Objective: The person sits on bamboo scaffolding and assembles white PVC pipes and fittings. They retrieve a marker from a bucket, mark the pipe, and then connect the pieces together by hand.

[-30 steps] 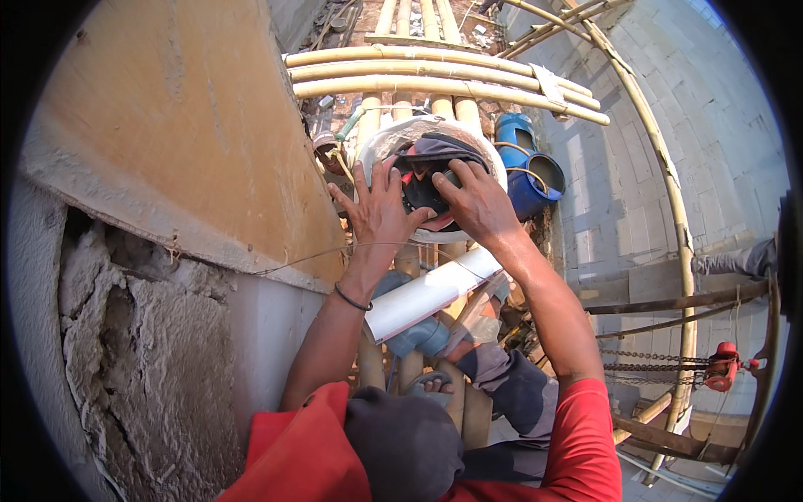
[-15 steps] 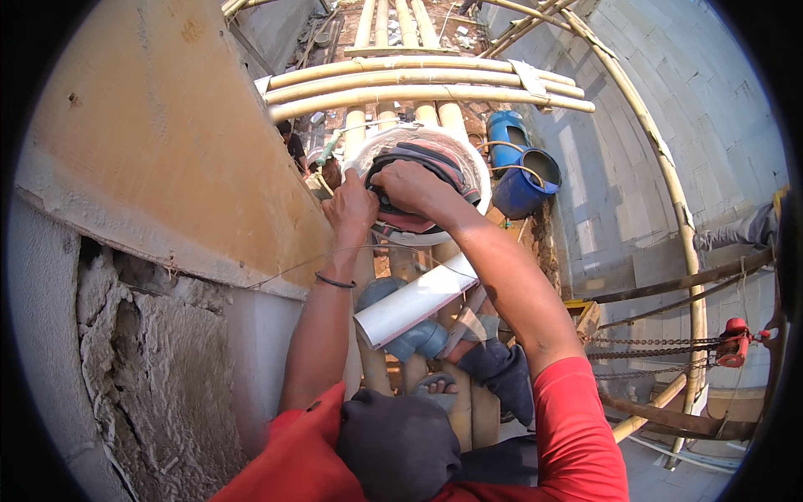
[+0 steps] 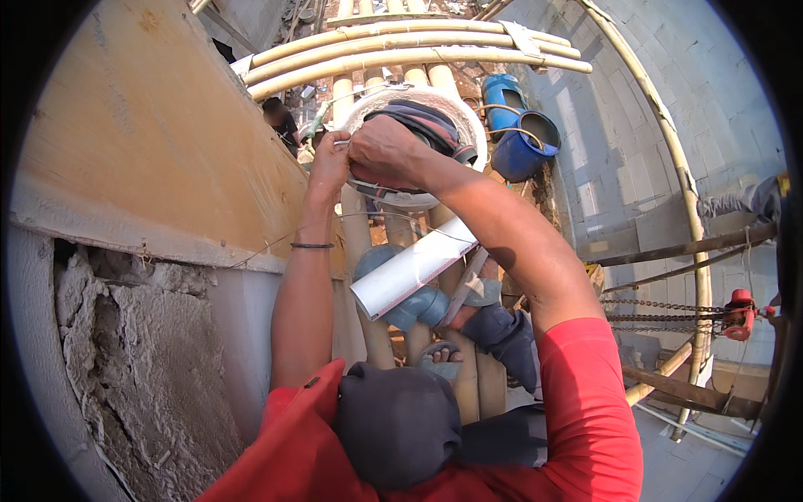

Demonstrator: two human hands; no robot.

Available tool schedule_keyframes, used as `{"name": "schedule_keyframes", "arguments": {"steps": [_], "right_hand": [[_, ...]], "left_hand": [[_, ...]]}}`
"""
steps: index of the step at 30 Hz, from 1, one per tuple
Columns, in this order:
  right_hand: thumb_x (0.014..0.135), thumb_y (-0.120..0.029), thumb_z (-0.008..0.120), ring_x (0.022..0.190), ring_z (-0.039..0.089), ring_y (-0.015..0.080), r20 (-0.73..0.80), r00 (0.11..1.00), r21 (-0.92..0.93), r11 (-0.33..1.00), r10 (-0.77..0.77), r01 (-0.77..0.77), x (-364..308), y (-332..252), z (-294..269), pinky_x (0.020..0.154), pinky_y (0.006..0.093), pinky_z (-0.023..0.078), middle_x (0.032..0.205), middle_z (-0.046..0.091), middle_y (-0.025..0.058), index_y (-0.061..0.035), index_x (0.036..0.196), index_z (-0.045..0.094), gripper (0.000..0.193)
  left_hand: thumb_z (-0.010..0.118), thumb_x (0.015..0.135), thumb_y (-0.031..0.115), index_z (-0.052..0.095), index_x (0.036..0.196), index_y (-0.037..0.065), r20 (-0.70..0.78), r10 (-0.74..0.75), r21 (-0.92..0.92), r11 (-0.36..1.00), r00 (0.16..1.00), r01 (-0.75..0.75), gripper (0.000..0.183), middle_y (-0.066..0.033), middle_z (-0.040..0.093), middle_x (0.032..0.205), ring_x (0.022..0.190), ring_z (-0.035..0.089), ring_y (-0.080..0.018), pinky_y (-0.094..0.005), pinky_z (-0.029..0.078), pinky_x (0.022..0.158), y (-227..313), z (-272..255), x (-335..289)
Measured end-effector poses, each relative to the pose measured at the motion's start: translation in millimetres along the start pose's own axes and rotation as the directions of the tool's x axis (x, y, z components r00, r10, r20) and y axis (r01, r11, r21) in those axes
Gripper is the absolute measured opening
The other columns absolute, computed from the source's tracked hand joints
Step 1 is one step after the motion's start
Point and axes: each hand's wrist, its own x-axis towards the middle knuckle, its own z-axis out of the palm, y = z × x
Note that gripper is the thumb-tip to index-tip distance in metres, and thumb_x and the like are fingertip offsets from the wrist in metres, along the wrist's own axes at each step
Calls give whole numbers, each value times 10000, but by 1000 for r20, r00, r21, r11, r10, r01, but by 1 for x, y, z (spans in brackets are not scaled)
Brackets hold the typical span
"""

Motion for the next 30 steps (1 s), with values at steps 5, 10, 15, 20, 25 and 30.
{"name": "schedule_keyframes", "arguments": {"steps": [5,10,15,20,25,30], "right_hand": [[847,-182,578,667,684,300,-168,986,47,998,-24,32,5,12,0,600,412,538,755,679,125,-69,781,665,158],[839,-133,625,704,677,313,-390,919,109,994,63,-22,-29,15,-52,627,398,533,862,683,141,-68,885,679,96],[810,-178,673,629,648,316,-509,793,462,884,334,-75,-58,31,-112,586,392,501,679,656,151,5,790,660,184],[881,-208,711,694,671,172,-362,714,866,501,600,18,-74,22,-101,644,331,524,806,714,111,-6,1088,663,294],[854,-86,690,653,681,174,-238,676,927,370,697,-55,-92,-8,-104,607,321,532,807,707,120,-17,1255,578,423],[876,-55,693,602,593,65,-343,669,874,485,660,-30,-101,-1,-95,518,230,471,770,652,54,-22,1348,524,503]], "left_hand": [[510,936,-16,502,1281,24,57,73,-3,997,996,-73,348,-120,661,1055,904,642,-165,-284,515,741,1,-1,-9],[539,899,27,510,1376,38,131,396,505,763,909,-405,478,-149,589,1321,1268,517,-230,-378,360,1089,25,6,-33],[569,985,161,567,1292,34,226,473,305,796,852,-523,333,-71,651,1072,1018,607,-174,-298,475,911,77,31,-67],[558,1017,307,614,1095,33,389,165,-307,951,906,-41,290,-19,616,830,734,576,-89,-222,492,694,104,54,-91],[510,1036,242,601,1120,5,509,154,-332,943,847,28,267,-36,637,828,734,605,-113,-237,499,682,103,70,-98],[509,1036,238,617,1131,0,518,184,-343,939,835,6,278,-49,654,854,765,626,-123,-245,501,701,100,84,-100]]}}
